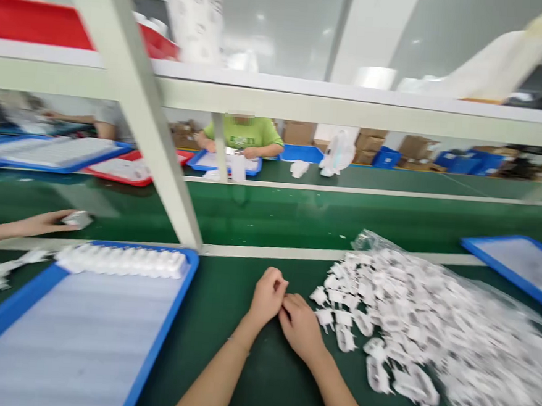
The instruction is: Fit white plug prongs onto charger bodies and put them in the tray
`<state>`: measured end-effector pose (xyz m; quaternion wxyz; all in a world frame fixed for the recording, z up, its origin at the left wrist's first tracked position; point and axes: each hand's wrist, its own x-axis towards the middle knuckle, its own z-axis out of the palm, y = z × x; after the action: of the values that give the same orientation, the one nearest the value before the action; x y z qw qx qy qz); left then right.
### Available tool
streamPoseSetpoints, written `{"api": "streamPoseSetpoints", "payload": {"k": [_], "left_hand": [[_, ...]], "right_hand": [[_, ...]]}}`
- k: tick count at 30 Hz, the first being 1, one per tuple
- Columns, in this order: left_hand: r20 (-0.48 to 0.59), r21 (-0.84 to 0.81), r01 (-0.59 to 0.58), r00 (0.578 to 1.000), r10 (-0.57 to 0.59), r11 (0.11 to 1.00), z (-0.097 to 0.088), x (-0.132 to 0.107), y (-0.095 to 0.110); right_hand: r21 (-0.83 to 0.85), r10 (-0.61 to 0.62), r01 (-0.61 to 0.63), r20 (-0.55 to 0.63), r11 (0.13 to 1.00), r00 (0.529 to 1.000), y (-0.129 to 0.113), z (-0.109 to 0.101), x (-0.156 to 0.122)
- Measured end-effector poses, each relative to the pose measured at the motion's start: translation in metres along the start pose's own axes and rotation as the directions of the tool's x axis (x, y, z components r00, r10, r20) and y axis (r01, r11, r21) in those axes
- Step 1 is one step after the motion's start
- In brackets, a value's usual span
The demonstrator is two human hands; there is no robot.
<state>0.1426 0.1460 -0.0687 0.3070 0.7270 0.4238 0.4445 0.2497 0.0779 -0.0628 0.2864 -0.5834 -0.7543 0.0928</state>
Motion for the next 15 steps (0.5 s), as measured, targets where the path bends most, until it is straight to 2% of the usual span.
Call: {"api": "streamPoseSetpoints", "payload": {"k": [6,15], "left_hand": [[-0.022,-0.024,0.055,0.998,-0.055,0.998,0.000,-0.005,0.004],[-0.004,-0.008,0.110,0.994,-0.110,0.994,0.001,-0.011,0.000]], "right_hand": [[0.065,-0.066,0.064,0.031,0.996,0.997,0.009,0.005,-0.005],[0.054,-0.114,0.113,0.029,0.992,0.993,0.043,0.025,-0.011]]}}
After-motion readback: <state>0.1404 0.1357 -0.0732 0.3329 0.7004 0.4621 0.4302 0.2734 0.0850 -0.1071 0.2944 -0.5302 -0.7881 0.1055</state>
